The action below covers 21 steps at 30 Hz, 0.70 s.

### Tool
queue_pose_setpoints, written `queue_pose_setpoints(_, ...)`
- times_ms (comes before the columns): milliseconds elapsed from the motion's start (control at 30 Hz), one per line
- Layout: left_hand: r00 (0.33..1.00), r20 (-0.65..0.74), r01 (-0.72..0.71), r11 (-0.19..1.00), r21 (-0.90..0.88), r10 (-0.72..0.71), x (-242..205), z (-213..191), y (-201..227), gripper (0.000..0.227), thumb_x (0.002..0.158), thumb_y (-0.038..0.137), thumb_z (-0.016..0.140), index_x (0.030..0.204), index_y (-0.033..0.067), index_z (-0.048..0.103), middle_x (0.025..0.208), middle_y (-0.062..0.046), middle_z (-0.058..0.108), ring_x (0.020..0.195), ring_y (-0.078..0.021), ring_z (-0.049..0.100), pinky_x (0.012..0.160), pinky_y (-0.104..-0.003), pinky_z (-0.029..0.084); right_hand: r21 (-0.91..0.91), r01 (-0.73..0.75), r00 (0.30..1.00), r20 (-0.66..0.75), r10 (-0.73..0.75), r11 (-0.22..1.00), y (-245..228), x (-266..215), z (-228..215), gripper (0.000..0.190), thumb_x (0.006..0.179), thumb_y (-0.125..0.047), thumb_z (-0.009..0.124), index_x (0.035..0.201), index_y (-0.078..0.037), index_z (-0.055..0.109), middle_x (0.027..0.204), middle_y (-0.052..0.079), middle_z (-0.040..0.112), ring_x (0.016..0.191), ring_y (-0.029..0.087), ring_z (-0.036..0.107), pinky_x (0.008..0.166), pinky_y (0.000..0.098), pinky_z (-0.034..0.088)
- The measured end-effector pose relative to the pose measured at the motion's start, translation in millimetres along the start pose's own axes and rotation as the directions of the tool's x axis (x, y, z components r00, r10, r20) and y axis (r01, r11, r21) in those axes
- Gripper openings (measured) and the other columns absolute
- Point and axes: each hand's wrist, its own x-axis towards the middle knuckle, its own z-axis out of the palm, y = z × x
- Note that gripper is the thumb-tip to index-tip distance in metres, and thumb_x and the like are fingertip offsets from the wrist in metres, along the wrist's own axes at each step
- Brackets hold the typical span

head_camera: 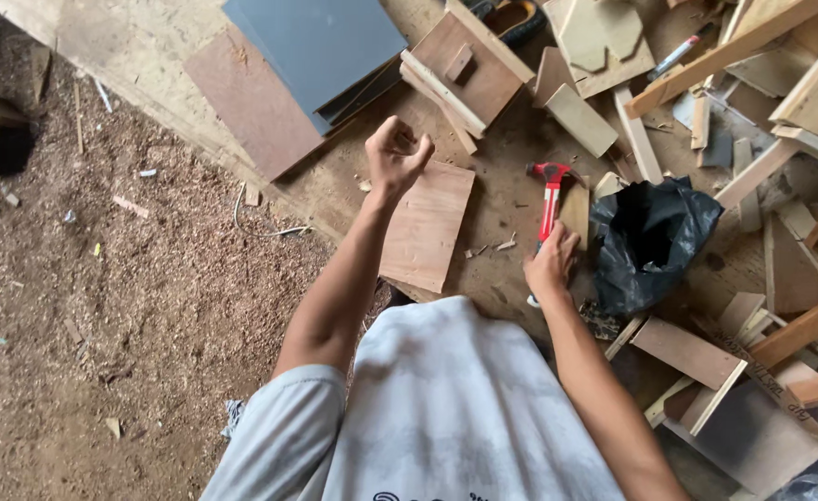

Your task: The person uses a hammer to join small wooden pieces and flat panels into small box-like structures. They repeatedly position the pieces, strike them with the hammer, flip the assemblies, and stack the finished units on the workbench.

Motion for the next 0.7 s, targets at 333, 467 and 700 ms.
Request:
queue_pose_setpoints(333,0.939,0.324,0.117,0.993,0.022,-0.118,-4.5,-46.7,-13.6,0.033,0.076,0.029,0.091,0.089,0.0077,0.069,0.073,0.002,0.071,0.062,-0.0107,0.074,0.056,-0.025,0.064,0.771,-0.546,0.827,0.559,0.062,0.327,31.2,19.7,10.8,0.025,0.091,-0.001,0.059,0.115,-0.002,0.053,0.087,0.012,0.057,0.070,0.022,0.058,0.067,0.0436,0.056)
queue_pose_setpoints(467,0.998,0.048,-0.047,0.951,0.305,0.034,-9.7,-54.7,-40.7,0.040,0.077,0.037,0.097,0.077,0.0073,0.070,0.066,-0.002,0.072,0.054,-0.0117,0.070,0.050,-0.026,0.059,0.745,-0.650,0.758,0.648,0.069,0.147,16.9,12.8,-11.1,0.027,0.087,0.001,0.052,0.111,-0.011,0.048,0.089,0.015,0.066,0.056,0.016,0.056,0.051,0.0327,0.049)
queue_pose_setpoints(700,0.987,-0.058,0.154,0.987,0.048,-0.151,-65.5,-60.6,-36.5,0.042,0.085,0.033,0.085,0.114,0.0077,0.069,0.093,-0.006,0.076,0.063,-0.0083,0.067,0.053,-0.024,0.055,0.780,-0.563,0.814,0.580,0.022,0.274,-28.5,-13.8,-45.5,0.027,0.092,-0.001,0.053,0.117,-0.010,0.049,0.090,0.015,0.068,0.050,0.012,0.050,0.043,0.0290,0.044)
